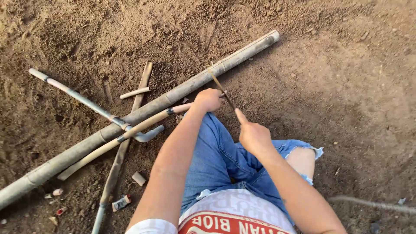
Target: Sawing through a bamboo pipe using a hand saw while sitting on the ground.
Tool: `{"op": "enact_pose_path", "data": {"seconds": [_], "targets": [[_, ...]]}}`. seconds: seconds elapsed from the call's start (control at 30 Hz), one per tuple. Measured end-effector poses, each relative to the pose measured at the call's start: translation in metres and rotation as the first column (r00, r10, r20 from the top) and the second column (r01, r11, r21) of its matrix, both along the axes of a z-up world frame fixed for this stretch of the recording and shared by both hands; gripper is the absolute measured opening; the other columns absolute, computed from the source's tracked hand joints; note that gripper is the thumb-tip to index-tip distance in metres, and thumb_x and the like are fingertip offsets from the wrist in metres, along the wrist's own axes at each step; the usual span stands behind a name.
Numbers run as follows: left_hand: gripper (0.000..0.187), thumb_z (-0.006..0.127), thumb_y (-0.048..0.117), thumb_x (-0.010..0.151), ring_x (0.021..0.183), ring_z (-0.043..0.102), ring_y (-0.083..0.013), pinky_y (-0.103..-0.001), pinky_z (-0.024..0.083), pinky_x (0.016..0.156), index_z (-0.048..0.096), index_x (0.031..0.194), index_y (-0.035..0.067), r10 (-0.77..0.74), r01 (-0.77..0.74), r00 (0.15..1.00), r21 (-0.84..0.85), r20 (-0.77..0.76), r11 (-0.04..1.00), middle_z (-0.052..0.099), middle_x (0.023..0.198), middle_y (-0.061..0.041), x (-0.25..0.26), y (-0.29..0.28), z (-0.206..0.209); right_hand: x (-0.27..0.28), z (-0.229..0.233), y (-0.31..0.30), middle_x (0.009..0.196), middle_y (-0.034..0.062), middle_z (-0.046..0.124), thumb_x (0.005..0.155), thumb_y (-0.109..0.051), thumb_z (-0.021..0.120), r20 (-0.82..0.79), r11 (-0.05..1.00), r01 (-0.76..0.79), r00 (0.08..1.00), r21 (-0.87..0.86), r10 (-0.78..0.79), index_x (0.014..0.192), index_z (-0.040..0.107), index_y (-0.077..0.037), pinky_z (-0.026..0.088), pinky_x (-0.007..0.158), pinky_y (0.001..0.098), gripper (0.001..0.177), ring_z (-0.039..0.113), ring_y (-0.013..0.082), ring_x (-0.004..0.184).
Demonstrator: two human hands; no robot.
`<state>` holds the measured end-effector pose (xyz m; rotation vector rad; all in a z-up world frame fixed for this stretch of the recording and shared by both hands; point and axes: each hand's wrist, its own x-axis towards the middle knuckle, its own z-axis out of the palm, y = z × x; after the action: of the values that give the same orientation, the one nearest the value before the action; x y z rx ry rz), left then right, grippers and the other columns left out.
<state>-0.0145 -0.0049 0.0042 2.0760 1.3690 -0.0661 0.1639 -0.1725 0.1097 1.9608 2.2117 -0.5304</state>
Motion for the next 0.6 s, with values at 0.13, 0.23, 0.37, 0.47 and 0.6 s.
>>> {"op": "enact_pose_path", "data": {"seconds": [0.13, 0.23, 0.37, 0.47, 0.6], "targets": [[0.035, 0.058, 0.036, 0.101, 0.111, 0.076, -0.0391, -0.051, 0.061, 0.097, 0.077, 0.119, 0.014, 0.009, -0.009, 1.000, -0.002, -0.007, 1.000, 0.079, 0.110, -0.017, -0.006, 0.001, -0.009, -0.011, 0.014, -0.018, 0.073, 0.0127, 0.073, 0.110, -0.009, 0.046, 0.030, 0.999, -0.040, 0.999, -0.019, 0.040, 0.169, 0.034, -0.013, 0.047, 0.043, 0.0312, 0.060, 0.064, 0.0184, 0.052], [0.036, 0.059, 0.041, 0.100, 0.112, 0.076, -0.0376, -0.050, 0.061, 0.097, 0.079, 0.118, 0.018, 0.048, -0.048, 0.999, 0.006, -0.020, 0.999, 0.079, 0.110, -0.015, -0.004, 0.009, -0.014, -0.010, 0.032, -0.034, 0.074, 0.0136, 0.074, 0.110, -0.009, 0.046, 0.062, 0.997, -0.008, 0.998, -0.074, 0.013, 0.168, 0.034, -0.012, 0.048, 0.045, 0.0344, 0.060, 0.066, 0.0204, 0.054], [0.034, 0.062, 0.039, 0.100, 0.111, 0.076, -0.0372, -0.048, 0.061, 0.096, 0.079, 0.117, 0.015, 0.018, -0.018, 0.999, -0.004, -0.043, 1.000, 0.080, 0.110, -0.015, 0.002, 0.010, -0.024, -0.006, 0.041, -0.043, 0.073, 0.0138, 0.074, 0.109, -0.007, 0.046, 0.053, 0.990, 0.015, 0.999, -0.137, -0.008, 0.168, 0.032, -0.012, 0.046, 0.043, 0.0335, 0.061, 0.066, 0.0216, 0.053], [0.033, 0.062, 0.037, 0.099, 0.110, 0.077, -0.0370, -0.049, 0.062, 0.096, 0.079, 0.116, 0.014, 0.000, 0.000, 0.998, 0.001, -0.059, 1.000, 0.080, 0.109, -0.016, 0.003, 0.002, -0.012, -0.009, 0.010, -0.013, 0.071, 0.0124, 0.073, 0.107, -0.006, 0.048, 0.045, 0.996, 0.000, 0.999, -0.093, 0.004, 0.168, 0.032, -0.010, 0.045, 0.042, 0.0314, 0.063, 0.063, 0.0191, 0.051], [0.031, 0.065, 0.036, 0.099, 0.108, 0.078, -0.0362, -0.049, 0.062, 0.094, 0.080, 0.115, 0.014, 0.028, -0.028, 0.998, 0.006, -0.051, 1.000, 0.080, 0.106, -0.014, -0.008, 0.003, -0.015, -0.018, -0.007, 0.013, 0.070, 0.0111, 0.072, 0.104, -0.004, 0.051, -0.003, 0.998, -0.042, 0.999, -0.043, 0.042, 0.168, 0.034, -0.010, 0.042, 0.040, 0.0286, 0.066, 0.061, 0.0175, 0.049]]}}
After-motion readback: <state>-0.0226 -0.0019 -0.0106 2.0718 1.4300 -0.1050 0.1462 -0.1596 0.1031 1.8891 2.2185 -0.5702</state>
